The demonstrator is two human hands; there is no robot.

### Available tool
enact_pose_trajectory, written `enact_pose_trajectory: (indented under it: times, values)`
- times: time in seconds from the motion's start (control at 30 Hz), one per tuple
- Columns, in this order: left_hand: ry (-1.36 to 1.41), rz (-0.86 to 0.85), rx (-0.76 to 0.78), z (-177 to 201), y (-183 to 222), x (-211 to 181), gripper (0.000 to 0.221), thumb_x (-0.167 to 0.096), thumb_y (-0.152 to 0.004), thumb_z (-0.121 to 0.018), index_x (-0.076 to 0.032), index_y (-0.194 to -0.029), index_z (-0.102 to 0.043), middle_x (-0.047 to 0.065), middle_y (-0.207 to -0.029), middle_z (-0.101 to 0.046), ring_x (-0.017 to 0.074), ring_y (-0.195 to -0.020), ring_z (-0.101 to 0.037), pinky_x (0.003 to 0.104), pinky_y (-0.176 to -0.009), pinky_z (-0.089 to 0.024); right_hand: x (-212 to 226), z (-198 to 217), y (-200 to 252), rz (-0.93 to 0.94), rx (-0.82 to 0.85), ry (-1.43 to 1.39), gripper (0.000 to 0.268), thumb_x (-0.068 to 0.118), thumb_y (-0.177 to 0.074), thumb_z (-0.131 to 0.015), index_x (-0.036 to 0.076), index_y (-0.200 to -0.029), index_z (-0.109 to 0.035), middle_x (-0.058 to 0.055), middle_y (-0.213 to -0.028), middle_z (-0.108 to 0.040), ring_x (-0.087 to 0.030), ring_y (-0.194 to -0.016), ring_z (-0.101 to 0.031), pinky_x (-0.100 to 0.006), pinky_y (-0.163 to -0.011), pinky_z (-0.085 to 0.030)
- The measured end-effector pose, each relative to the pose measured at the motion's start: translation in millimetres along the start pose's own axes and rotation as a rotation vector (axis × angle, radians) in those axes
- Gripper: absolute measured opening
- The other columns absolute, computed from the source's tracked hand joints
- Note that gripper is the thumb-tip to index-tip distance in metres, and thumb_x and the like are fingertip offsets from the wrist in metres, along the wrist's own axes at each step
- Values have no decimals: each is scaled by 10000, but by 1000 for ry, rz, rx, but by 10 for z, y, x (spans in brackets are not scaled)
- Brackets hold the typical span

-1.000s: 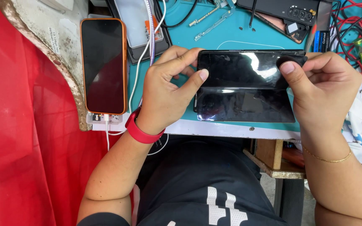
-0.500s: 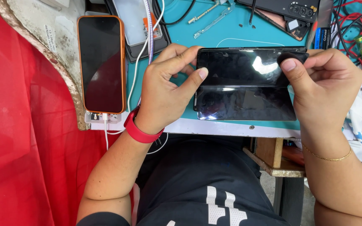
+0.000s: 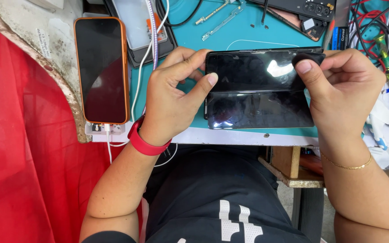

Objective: Preparing the frame of a foldable smartphone for a screen replacement by removing old adhesive and inspecting the hinge.

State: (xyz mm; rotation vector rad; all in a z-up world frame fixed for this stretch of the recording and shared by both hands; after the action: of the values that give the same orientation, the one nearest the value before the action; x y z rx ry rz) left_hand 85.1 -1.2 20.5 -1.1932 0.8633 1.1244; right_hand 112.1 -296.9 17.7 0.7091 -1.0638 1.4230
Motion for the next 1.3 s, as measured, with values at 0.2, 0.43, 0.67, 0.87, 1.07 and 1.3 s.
enact_pose_trajectory:
  times: [0.2, 0.43, 0.67, 0.87, 1.07, 1.3]
  values:
    - [-9, -11, -4, -1, -2, -18, 318, -51, -1008, -739, -67, -1314, -655, 58, -1111, -610, 139, -856, -653, 256, -887, -587, 4, -9, -15, -23, -2, -18, 315, 68, -1083, -898, 53, -990, -597, -53, -966, -621, -57, -788, -474, -208, -706, -395]
    - [-15, -15, 3, -9, -12, -39, 313, -65, -1011, -732, -50, -1314, -654, 63, -1090, -604, 144, -857, -641, 256, -873, -582, 75, -25, -33, -13, -1, -23, 325, 28, -1069, -904, 51, -964, -597, -57, -948, -639, -65, -798, -500, -212, -717, -411]
    - [-17, -20, 5, -16, -27, -55, 315, -39, -1002, -735, -18, -1305, -653, 74, -1080, -607, 162, -881, -644, 253, -853, -595, 73, -26, -43, -45, -10, -39, 333, 51, -1032, -929, 67, -948, -607, -36, -936, -652, -45, -775, -513, -194, -709, -445]
    - [-10, -30, -5, -28, -28, -59, 324, -15, -997, -739, -1, -1307, -647, 85, -1063, -590, 173, -887, -623, 257, -854, -596, 71, -21, -39, -58, -6, -40, 355, 62, -1029, -937, 75, -935, -595, -18, -899, -631, -35, -752, -506, -187, -696, -441]
    - [-16, -18, -5, -27, -31, -63, 323, -29, -996, -738, 0, -1306, -650, 87, -1072, -590, 175, -893, -627, 263, -852, -584, 60, -25, -43, -63, 5, -52, 362, 47, -1032, -928, 77, -929, -582, -15, -905, -627, -33, -749, -501, -187, -697, -442]
    - [-10, -14, -4, -26, -23, -53, 323, -48, -1006, -733, -16, -1316, -648, 82, -1083, -584, 171, -891, -625, 261, -860, -583, 46, -17, -38, -84, 3, -32, 384, 50, -1039, -937, 88, -918, -574, 15, -836, -574, -18, -716, -454, -184, -673, -402]
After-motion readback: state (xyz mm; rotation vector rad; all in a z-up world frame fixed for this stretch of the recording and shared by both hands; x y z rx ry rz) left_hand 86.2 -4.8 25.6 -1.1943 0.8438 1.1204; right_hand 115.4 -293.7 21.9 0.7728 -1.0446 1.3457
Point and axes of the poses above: each hand's wrist, its own y-axis away from the middle knuckle, its own z-axis out of the back of the hand, x = y × z, the point moved 9 cm from there along -y, towards the middle knuckle
